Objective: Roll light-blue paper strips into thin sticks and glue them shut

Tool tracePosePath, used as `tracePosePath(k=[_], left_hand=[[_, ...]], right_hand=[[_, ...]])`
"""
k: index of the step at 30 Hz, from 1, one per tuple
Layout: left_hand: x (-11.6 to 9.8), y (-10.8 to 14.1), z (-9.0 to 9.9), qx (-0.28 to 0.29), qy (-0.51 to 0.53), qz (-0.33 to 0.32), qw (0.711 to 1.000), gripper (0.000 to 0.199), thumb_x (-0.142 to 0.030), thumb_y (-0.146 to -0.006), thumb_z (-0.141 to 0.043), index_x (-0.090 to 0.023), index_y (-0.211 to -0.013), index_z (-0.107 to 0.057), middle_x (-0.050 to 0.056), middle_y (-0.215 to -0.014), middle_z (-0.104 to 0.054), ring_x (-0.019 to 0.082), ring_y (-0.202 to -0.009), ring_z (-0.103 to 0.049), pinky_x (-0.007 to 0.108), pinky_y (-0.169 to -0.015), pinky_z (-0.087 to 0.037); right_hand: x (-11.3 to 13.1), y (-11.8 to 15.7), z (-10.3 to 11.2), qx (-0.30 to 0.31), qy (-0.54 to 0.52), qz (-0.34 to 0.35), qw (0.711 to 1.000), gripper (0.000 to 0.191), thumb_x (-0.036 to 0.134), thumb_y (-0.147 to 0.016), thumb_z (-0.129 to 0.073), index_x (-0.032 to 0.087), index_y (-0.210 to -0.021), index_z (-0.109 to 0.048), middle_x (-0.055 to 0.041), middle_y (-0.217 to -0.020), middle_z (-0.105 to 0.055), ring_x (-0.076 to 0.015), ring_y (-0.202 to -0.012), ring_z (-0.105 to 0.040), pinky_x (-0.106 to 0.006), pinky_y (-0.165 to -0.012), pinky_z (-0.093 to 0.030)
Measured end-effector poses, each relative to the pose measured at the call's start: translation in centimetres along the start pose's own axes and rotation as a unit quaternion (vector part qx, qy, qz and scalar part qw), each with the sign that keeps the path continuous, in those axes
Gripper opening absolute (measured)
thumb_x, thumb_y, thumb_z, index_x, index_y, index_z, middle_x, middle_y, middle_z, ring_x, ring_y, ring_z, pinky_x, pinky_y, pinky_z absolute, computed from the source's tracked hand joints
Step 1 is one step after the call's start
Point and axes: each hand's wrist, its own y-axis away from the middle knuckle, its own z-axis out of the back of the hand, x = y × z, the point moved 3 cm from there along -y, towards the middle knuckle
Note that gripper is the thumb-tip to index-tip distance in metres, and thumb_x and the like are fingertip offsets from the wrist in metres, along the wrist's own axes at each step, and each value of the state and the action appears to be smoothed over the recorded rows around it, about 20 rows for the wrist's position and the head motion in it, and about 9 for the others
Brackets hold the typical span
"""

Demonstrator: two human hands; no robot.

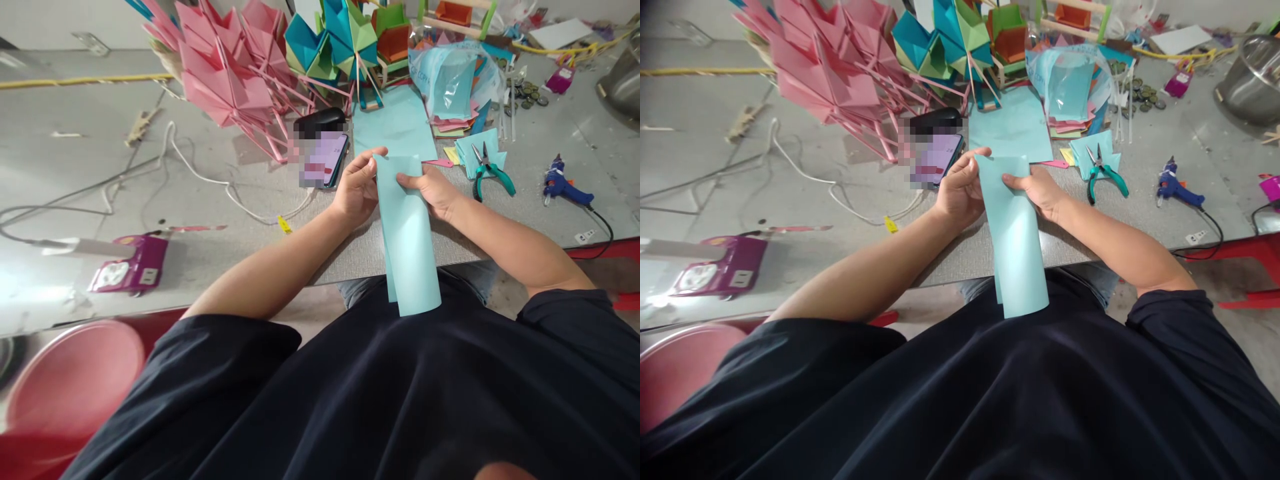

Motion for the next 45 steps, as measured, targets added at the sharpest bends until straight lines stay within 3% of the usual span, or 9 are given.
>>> tracePosePath(k=[10,17,25,31,36,40,45], left_hand=[[-0.5,0.3,-0.3,-0.004,-0.029,0.01,1.0,0.028,-0.044,-0.103,-0.079,-0.025,-0.124,-0.079,0.005,-0.108,-0.082,0.032,-0.106,-0.087,0.04,-0.082,-0.072],[-0.5,0.4,-0.5,-0.039,-0.059,-0.009,0.997,0.045,-0.066,-0.106,-0.077,-0.026,-0.128,-0.076,0.007,-0.111,-0.082,0.035,-0.114,-0.087,0.043,-0.087,-0.072],[-0.8,0.3,-1.3,-0.042,-0.034,0.006,0.999,0.039,-0.06,-0.099,-0.087,-0.028,-0.118,-0.076,0.004,-0.104,-0.084,0.026,-0.092,-0.085,0.036,-0.077,-0.068],[-1.0,0.2,-1.1,-0.027,-0.084,-0.058,0.994,0.045,-0.055,-0.09,-0.095,-0.028,-0.12,-0.075,0.0,-0.09,-0.072,0.017,-0.075,-0.072,0.028,-0.066,-0.058],[-0.1,1.6,-1.9,-0.034,-0.218,-0.04,0.975,0.029,-0.039,-0.098,-0.087,-0.023,-0.086,-0.066,-0.001,-0.078,-0.062,0.013,-0.062,-0.055,0.026,-0.056,-0.044],[0.7,2.2,-2.9,-0.064,-0.264,-0.039,0.962,0.021,-0.023,-0.106,-0.072,-0.022,-0.086,-0.065,0.001,-0.085,-0.07,0.018,-0.076,-0.064,0.029,-0.071,-0.052],[1.2,2.1,-3.2,-0.086,-0.271,-0.049,0.958,0.017,-0.022,-0.108,-0.069,-0.023,-0.091,-0.069,0.005,-0.095,-0.076,0.025,-0.097,-0.075,0.037,-0.093,-0.06]], right_hand=[[-0.3,-0.6,0.6,-0.002,-0.002,0.006,1.0,0.041,0.035,-0.074,-0.111,0.02,-0.098,-0.082,-0.0061,-0.098,-0.09,-0.0326,-0.103,-0.087,-0.051,-0.106,-0.071],[-0.3,-0.8,0.7,0.011,-0.007,0.031,0.999,0.042,0.034,-0.076,-0.109,0.017,-0.106,-0.085,-0.008,-0.104,-0.09,-0.0306,-0.102,-0.086,-0.048,-0.102,-0.073],[-0.1,-1.1,0.6,-0.007,0.036,0.042,0.998,0.039,0.039,-0.08,-0.106,0.018,-0.103,-0.083,-0.0088,-0.104,-0.09,-0.033,-0.108,-0.086,-0.05,-0.104,-0.072],[0.2,-1.1,0.6,-0.044,0.036,0.045,0.997,0.021,0.024,-0.085,-0.095,0.018,-0.1,-0.081,-0.007,-0.098,-0.087,-0.0257,-0.091,-0.083,-0.042,-0.092,-0.071],[0.7,-0.8,0.7,-0.102,0.049,0.031,0.993,0.023,0.025,-0.081,-0.099,0.02,-0.087,-0.077,-0.0048,-0.087,-0.082,-0.0235,-0.082,-0.078,-0.036,-0.08,-0.068],[0.8,-0.7,0.7,-0.108,0.054,0.057,0.991,0.028,0.03,-0.079,-0.102,0.021,-0.087,-0.076,-0.0039,-0.087,-0.082,-0.0223,-0.084,-0.077,-0.035,-0.083,-0.067],[0.4,-0.5,0.8,-0.134,0.054,0.054,0.988,0.025,0.028,-0.08,-0.097,0.02,-0.092,-0.078,-0.0051,-0.098,-0.086,-0.0236,-0.092,-0.08,-0.036,-0.088,-0.067]])
